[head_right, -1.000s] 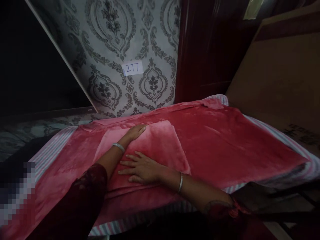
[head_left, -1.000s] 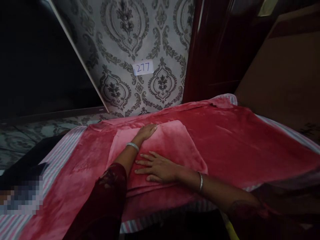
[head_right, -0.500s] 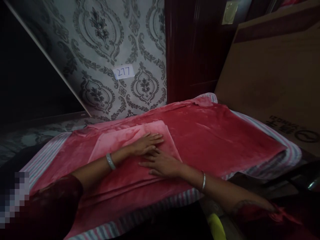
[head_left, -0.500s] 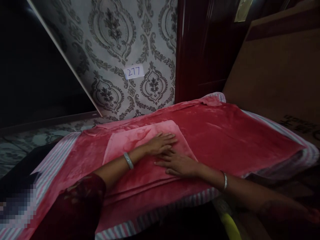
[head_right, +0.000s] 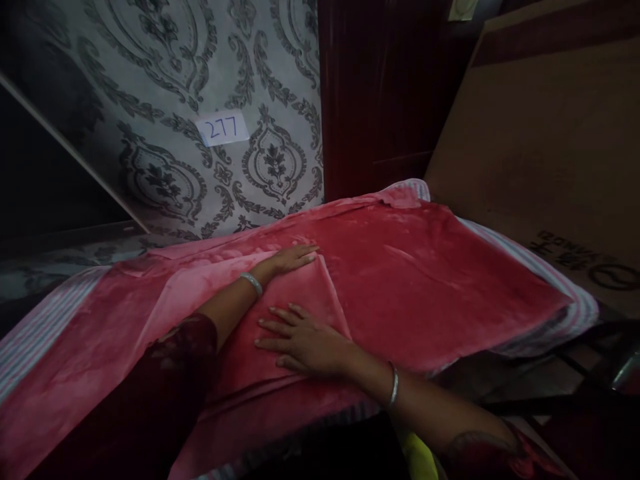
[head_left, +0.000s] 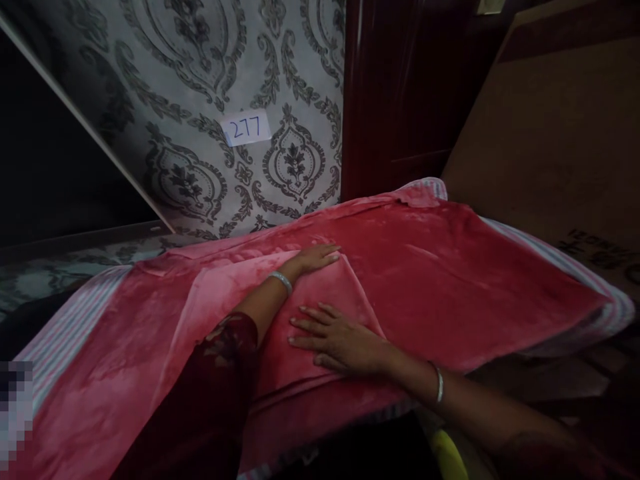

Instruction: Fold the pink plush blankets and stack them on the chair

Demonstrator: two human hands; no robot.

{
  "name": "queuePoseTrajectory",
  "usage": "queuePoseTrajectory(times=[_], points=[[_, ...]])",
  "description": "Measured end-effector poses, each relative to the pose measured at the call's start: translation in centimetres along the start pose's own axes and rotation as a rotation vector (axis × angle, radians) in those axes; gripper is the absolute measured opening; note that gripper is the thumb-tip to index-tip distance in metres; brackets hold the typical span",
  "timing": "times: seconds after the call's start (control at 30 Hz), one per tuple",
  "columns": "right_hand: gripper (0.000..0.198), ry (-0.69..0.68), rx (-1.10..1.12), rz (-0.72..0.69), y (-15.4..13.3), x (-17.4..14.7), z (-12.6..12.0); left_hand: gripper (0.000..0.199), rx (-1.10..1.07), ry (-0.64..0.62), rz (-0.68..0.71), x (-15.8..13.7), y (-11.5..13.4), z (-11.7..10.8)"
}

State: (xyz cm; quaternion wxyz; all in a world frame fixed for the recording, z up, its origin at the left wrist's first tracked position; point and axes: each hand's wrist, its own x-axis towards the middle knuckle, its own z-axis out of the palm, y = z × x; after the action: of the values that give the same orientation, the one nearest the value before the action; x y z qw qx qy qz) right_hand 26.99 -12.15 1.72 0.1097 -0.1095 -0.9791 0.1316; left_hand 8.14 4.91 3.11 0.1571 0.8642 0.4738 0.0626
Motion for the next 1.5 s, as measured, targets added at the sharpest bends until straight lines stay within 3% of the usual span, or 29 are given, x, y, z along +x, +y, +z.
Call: queuePoseTrajectory(times=[0.17,0.4,0.57,0.7,0.8,0.93,1.07,1.3,1.4,1.5], points=[[0.057,0.003,0.008,-0.004,0.4,0.1,0.2,0.060,0.029,0.083,-0.103,0.5,-0.7,0.0],[0.054,0.015,-0.011,-0.006,0.7,0.2,0.5,0.060,0.215,0.130,-0.127,0.2,2.3,-2.0],[0.054,0.006,-0.024,-0.011,0.5,0.0,0.4,0.060,0.207,0.123,0.076,-5.7,4.3,-3.3],[0.055,-0.018,-0.015,0.007,0.4,0.2,-0.1,0.059,0.181,0.001,0.019,-12.4,4.7,-2.9],[0.058,-0.006,-0.012,-0.031,-0.1,0.7,-0.6,0.059,0.155,0.001,-0.012,-15.5,4.6,-2.0],[0.062,-0.006,-0.033,-0.104,-1.6,1.2,0.0,0.057,0.176,0.068,-0.001,-16.8,4.4,0.2],[0.063,-0.001,-0.056,-0.068,-2.6,1.0,1.7,0.058,0.223,0.129,0.008,-16.7,4.3,1.9],[0.061,0.020,-0.020,-0.041,-2.3,0.4,1.3,0.057,0.184,0.093,-0.017,-16.9,4.8,1.3],[0.054,0.104,-0.019,0.063,-1.5,-1.2,0.4,0.063,0.185,0.124,-0.147,-19.7,5.4,0.7],[0.052,0.210,-0.121,0.253,-0.5,-3.8,0.3,0.069,0.245,0.202,-0.314,-24.9,6.1,0.8]])
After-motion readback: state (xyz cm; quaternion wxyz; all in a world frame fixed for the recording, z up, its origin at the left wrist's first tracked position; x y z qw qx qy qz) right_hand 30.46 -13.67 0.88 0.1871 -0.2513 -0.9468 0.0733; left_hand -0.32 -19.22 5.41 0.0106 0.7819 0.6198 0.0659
